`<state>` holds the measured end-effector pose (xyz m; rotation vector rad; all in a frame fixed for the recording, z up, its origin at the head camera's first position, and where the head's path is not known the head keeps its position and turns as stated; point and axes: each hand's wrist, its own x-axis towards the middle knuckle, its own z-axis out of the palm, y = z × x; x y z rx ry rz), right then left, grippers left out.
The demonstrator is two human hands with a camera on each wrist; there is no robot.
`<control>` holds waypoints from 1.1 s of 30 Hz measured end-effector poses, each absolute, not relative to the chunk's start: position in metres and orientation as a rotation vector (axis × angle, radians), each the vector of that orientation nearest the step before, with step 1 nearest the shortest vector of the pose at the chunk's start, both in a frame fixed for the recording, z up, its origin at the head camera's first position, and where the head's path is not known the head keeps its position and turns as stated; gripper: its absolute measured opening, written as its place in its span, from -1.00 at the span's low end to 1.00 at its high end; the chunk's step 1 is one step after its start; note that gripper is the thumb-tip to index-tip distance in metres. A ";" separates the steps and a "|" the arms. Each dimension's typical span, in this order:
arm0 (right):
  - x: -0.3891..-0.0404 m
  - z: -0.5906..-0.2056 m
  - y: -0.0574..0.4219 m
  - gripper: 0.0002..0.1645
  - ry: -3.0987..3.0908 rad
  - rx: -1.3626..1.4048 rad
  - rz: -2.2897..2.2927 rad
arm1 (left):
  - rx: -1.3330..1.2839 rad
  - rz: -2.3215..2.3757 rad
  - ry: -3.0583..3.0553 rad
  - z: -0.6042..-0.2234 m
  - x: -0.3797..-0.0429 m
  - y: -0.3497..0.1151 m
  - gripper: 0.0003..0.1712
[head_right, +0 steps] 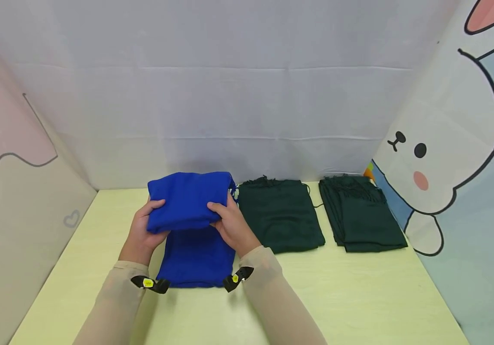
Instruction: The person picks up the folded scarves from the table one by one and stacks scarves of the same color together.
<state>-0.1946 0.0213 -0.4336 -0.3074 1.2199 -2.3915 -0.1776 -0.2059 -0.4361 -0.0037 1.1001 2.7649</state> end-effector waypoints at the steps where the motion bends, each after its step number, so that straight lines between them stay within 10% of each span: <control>1: -0.195 -0.434 0.021 -0.14 1.225 -0.295 -2.390 | -0.005 2.766 1.098 -0.437 -0.179 -0.206 -0.04; 33: -0.133 -0.471 0.040 -0.09 1.058 -0.163 -2.253 | -0.187 2.656 1.179 -0.469 -0.108 -0.210 -0.16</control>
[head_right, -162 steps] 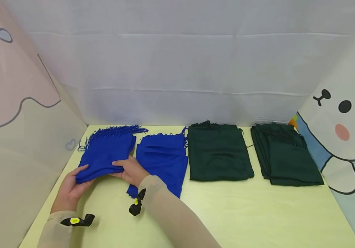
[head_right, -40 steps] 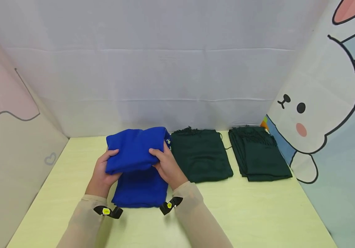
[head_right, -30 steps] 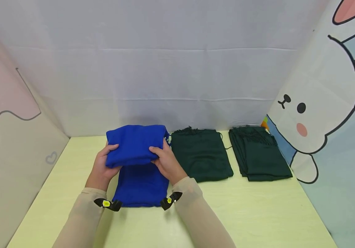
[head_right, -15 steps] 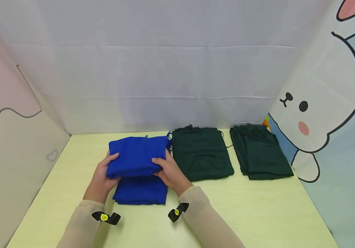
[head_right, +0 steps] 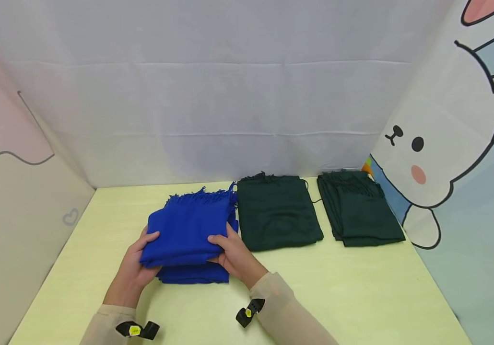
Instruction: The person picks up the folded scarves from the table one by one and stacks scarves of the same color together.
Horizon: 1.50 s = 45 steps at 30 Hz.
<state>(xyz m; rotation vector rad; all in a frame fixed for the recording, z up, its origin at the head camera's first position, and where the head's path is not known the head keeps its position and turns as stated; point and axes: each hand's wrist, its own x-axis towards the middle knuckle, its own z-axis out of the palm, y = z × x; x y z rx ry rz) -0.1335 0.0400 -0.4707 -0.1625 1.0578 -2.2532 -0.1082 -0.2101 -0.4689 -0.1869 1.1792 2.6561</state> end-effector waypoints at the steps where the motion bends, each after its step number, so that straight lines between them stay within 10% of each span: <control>1: -0.131 -0.472 0.040 -0.09 1.061 -0.158 -2.245 | -0.206 2.640 1.194 -0.471 -0.106 -0.211 -0.16; 45: -0.108 -0.495 0.058 -0.08 1.512 -0.085 -1.856 | -0.180 1.532 2.374 -0.491 -0.078 -0.231 0.29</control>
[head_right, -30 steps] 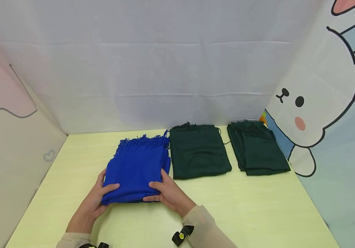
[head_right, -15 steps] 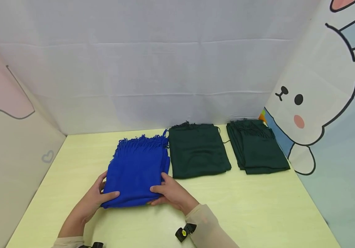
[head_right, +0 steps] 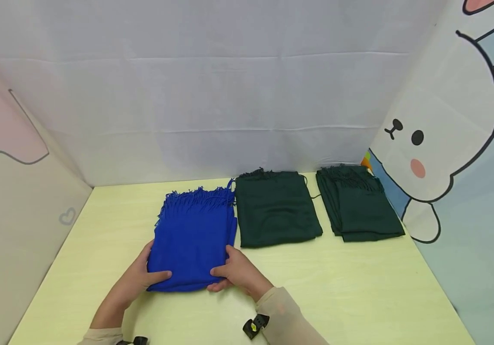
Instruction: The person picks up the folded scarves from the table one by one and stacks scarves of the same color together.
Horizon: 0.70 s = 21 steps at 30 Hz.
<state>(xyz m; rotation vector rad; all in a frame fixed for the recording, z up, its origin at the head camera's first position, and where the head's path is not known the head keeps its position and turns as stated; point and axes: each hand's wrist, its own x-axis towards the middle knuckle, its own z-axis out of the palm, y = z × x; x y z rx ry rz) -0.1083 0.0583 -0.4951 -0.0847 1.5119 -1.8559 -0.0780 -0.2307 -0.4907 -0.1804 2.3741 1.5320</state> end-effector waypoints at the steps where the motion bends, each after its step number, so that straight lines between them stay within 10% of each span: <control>1: -0.108 -0.496 0.059 -0.09 1.516 -0.086 -1.854 | -0.179 1.526 2.379 -0.491 -0.079 -0.230 0.29; 21: -0.117 -0.475 0.108 -0.60 1.695 -0.062 -1.827 | -0.235 1.422 2.970 -0.460 -0.096 -0.136 -0.34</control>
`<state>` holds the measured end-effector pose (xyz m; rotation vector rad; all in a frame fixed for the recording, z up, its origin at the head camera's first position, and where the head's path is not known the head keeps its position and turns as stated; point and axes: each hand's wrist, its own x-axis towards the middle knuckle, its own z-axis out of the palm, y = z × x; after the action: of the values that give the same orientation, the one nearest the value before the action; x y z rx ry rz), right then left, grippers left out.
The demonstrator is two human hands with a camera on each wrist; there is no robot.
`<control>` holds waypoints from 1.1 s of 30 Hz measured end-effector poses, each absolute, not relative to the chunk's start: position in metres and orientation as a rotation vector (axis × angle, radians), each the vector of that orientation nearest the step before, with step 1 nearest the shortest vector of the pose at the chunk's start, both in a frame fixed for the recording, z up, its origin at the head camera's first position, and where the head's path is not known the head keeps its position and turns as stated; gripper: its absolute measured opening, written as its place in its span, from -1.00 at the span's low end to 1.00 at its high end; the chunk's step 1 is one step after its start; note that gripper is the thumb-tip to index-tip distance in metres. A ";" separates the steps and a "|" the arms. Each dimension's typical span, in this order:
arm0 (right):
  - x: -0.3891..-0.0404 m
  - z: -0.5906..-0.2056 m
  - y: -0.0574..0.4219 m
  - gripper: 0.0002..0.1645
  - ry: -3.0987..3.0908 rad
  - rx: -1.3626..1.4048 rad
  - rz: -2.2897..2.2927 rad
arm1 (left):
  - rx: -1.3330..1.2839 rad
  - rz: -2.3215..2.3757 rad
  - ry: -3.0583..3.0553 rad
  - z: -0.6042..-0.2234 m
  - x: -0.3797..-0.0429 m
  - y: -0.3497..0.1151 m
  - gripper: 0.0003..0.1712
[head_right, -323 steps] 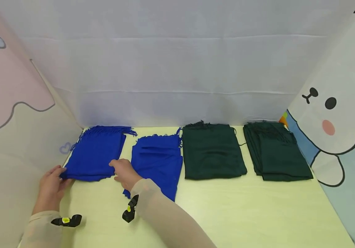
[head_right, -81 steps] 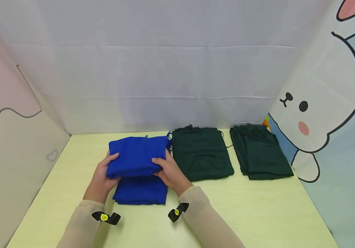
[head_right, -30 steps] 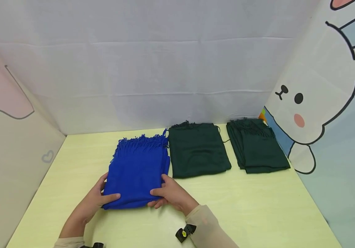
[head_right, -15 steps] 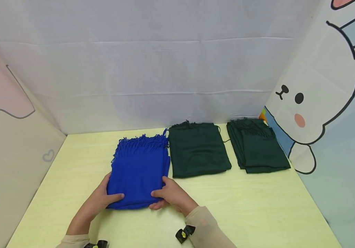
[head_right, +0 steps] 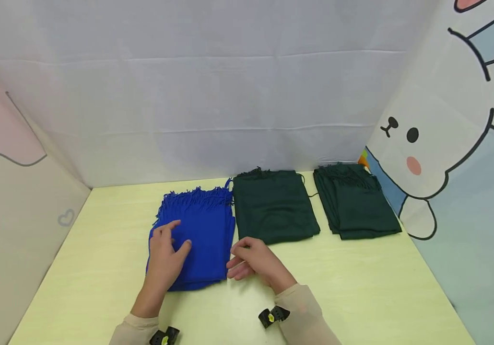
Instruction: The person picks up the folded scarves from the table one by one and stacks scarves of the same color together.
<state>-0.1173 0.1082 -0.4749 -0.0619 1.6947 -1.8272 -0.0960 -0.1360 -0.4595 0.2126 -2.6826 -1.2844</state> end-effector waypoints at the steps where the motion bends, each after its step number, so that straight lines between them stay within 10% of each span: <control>1: -0.119 -0.473 0.112 -0.59 1.709 -0.053 -1.832 | 0.178 -1.349 -2.671 -0.459 -0.098 -0.127 -0.37; 14: -0.137 -0.461 0.170 -0.51 1.885 0.031 -2.023 | 0.039 -2.608 -2.307 -0.466 -0.122 -0.054 -0.29; 33: -0.163 -0.481 0.246 -0.55 2.402 0.472 -1.930 | 0.376 -2.675 -2.127 -0.479 -0.134 -0.025 -0.24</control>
<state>-0.1629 0.2461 -0.4812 0.4725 2.4018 -1.9303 -0.1338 -0.0245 -0.4786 0.3761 -2.1272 -2.6748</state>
